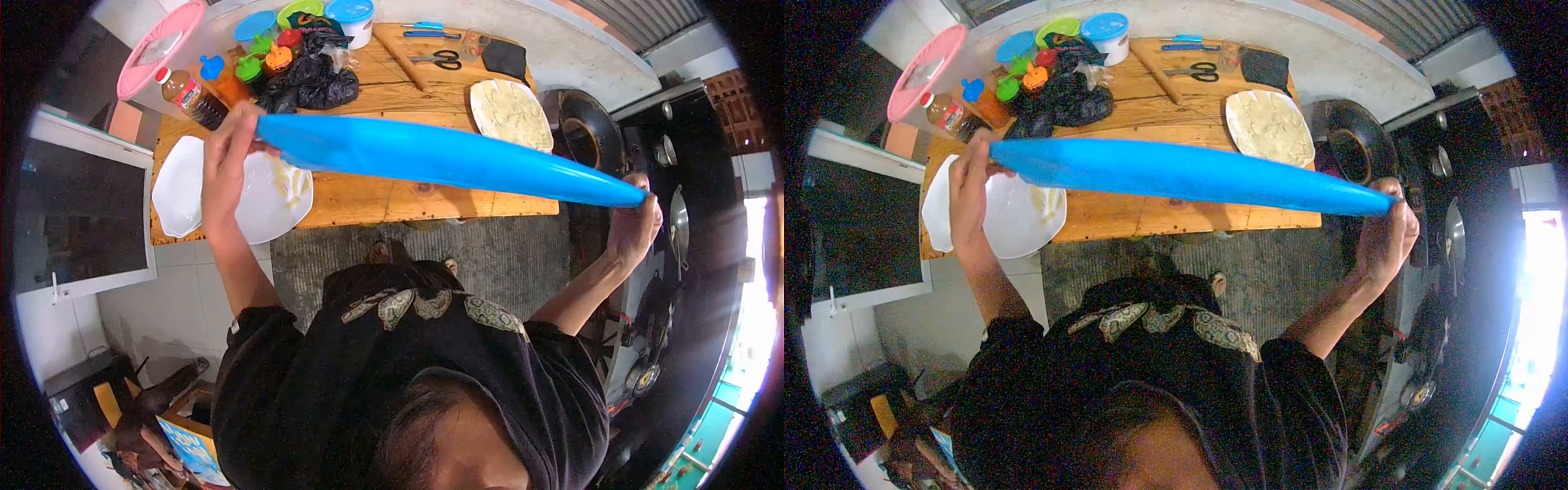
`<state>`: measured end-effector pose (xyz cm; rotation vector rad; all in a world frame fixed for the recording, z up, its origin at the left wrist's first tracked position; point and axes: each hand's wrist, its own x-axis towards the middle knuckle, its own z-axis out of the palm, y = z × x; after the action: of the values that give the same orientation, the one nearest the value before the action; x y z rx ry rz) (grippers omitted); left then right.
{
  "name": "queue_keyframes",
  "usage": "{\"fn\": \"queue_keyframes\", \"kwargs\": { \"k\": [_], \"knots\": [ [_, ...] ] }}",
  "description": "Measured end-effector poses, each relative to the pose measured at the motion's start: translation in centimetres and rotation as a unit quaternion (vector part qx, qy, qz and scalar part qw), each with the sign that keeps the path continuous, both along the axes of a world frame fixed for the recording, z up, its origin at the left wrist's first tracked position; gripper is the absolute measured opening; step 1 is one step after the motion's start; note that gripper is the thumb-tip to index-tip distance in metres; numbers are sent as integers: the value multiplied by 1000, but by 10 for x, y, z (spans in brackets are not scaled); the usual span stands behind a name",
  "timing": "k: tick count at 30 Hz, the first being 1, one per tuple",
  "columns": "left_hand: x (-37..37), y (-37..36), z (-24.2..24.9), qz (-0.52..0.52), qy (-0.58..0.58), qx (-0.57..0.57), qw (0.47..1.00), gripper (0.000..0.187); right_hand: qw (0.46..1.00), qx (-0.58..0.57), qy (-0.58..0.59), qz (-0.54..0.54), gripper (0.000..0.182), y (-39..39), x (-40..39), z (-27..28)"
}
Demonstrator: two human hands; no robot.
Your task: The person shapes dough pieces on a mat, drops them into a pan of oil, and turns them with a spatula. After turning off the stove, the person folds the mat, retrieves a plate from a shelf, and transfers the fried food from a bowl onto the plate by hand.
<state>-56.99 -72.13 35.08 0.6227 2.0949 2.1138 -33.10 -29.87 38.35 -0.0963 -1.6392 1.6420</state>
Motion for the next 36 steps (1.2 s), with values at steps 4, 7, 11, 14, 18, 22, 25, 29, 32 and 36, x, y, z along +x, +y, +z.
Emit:
{"fn": "queue_keyframes", "kwargs": {
  "k": [4,7,11,14,18,22,25,29,32,36],
  "knots": [
    [-32,14,-25,66,54,-72,994,31,999,38,-17,25,30,-7,-22,-3],
    [-45,22,-44,51,-33,-33,998,29,996,77,-22,32,32,-16,-30,3],
    [-45,31,-46,25,-41,-25,999,27,995,94,-16,30,33,-17,-28,5],
    [-43,34,-48,0,18,-60,998,37,992,112,-48,-36,33,-23,-24,11],
    [-46,47,-54,-19,14,-87,996,51,984,150,-87,-28,26,-23,-16,17],
    [-53,56,-72,-3,-64,-116,991,45,989,127,-80,16,26,-29,-6,21],
    [-51,67,-77,-7,-73,-134,988,41,993,97,-55,43,22,-26,0,12],
    [-57,80,-89,-21,-75,-99,992,38,993,102,-60,26,22,-26,10,13],
    [-56,87,-91,-7,-89,-85,992,33,994,96,-58,14,22,-24,14,9],
    [-43,95,-75,-20,-58,-112,992,30,990,115,-73,-44,20,-20,17,7]
  ]
}}
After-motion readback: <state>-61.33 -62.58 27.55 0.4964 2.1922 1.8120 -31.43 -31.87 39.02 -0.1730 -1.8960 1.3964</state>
